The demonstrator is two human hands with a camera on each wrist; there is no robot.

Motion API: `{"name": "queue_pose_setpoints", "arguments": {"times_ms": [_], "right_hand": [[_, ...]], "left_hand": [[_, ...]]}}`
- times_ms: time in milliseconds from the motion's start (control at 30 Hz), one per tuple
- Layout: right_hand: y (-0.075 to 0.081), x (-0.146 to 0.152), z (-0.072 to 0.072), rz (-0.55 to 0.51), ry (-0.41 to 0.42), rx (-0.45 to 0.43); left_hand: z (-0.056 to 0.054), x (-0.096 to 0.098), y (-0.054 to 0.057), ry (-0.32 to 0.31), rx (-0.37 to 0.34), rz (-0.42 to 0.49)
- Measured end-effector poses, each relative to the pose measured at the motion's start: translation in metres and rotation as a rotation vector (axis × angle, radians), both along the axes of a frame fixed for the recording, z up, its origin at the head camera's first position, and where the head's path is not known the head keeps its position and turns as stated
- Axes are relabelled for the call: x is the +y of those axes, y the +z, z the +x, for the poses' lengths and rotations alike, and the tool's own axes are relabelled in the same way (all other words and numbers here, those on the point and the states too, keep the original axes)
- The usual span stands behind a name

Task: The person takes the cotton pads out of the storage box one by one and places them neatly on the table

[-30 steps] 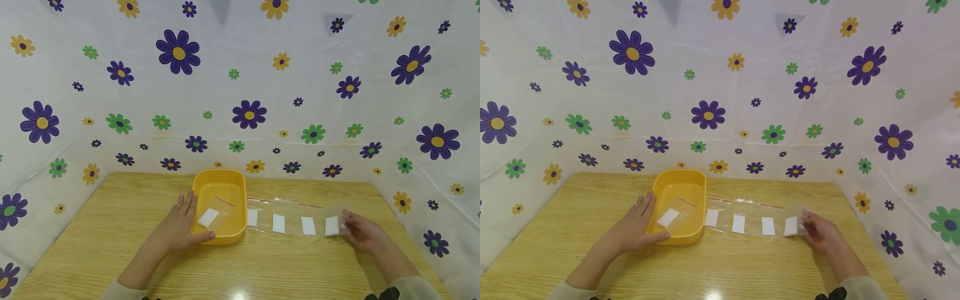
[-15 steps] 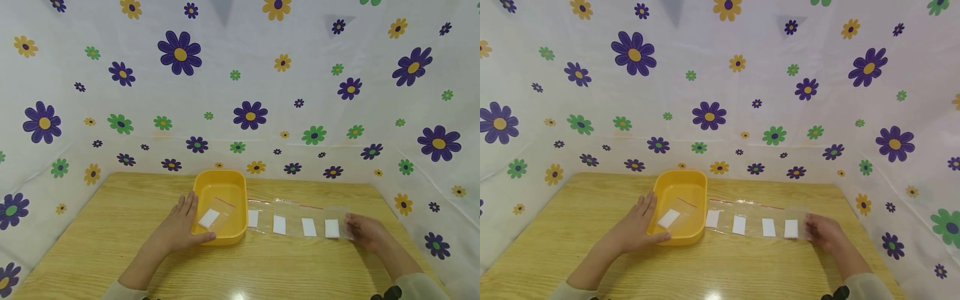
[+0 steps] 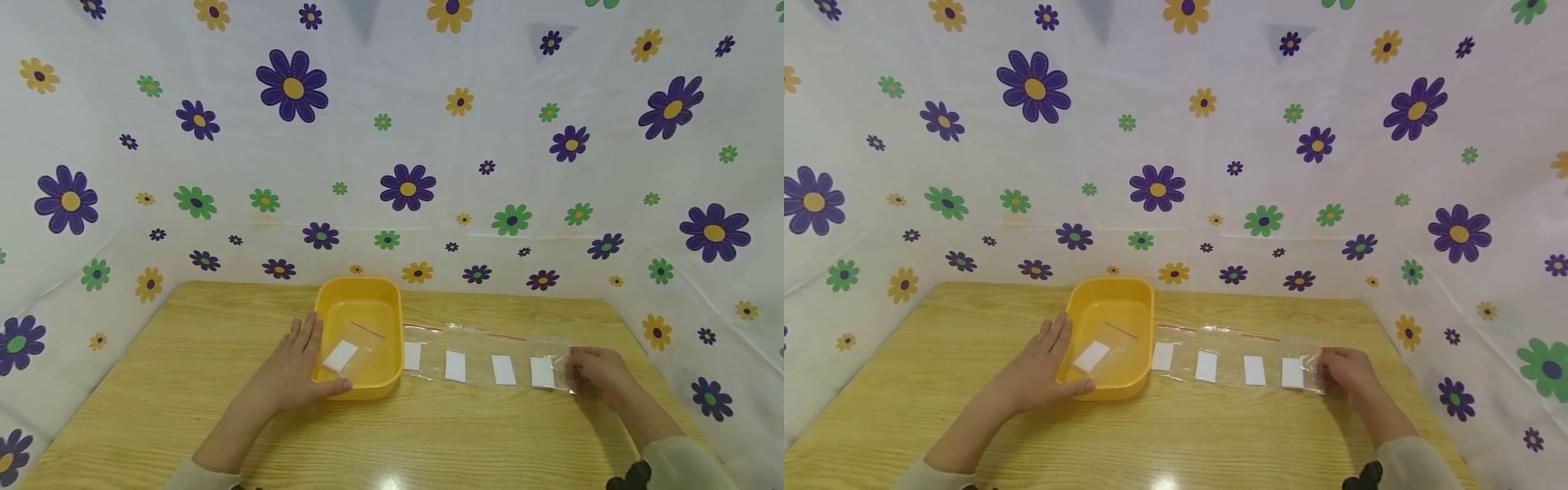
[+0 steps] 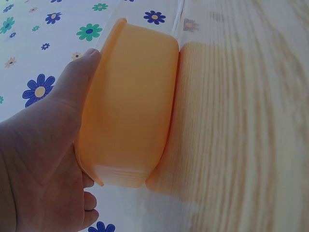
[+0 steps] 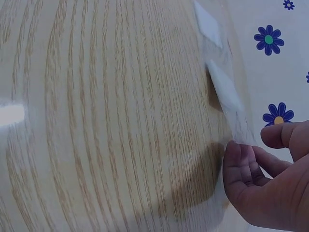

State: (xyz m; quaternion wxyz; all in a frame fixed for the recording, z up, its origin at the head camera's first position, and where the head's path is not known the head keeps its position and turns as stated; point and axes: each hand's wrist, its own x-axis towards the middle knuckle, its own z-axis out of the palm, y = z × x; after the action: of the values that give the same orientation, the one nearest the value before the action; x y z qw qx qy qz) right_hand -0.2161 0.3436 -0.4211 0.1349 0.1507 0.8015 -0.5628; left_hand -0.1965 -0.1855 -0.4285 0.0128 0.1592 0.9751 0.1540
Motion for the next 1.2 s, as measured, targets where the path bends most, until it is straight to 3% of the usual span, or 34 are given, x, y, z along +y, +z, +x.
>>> {"name": "queue_pose_setpoints", "arguments": {"times_ms": [200, 700, 1200], "right_hand": [[0.003, 0.001, -0.001, 0.063, 0.01, 0.015], [0.011, -0.001, 0.001, 0.069, 0.006, 0.033], [0.018, -0.035, 0.001, 0.044, 0.063, 0.085]], "left_hand": [[0.0, -0.001, 0.0, -0.002, -0.005, 0.004], [-0.002, 0.0, -0.002, -0.007, 0.008, -0.002], [-0.001, 0.0, 0.0, -0.008, 0.012, 0.0]]}}
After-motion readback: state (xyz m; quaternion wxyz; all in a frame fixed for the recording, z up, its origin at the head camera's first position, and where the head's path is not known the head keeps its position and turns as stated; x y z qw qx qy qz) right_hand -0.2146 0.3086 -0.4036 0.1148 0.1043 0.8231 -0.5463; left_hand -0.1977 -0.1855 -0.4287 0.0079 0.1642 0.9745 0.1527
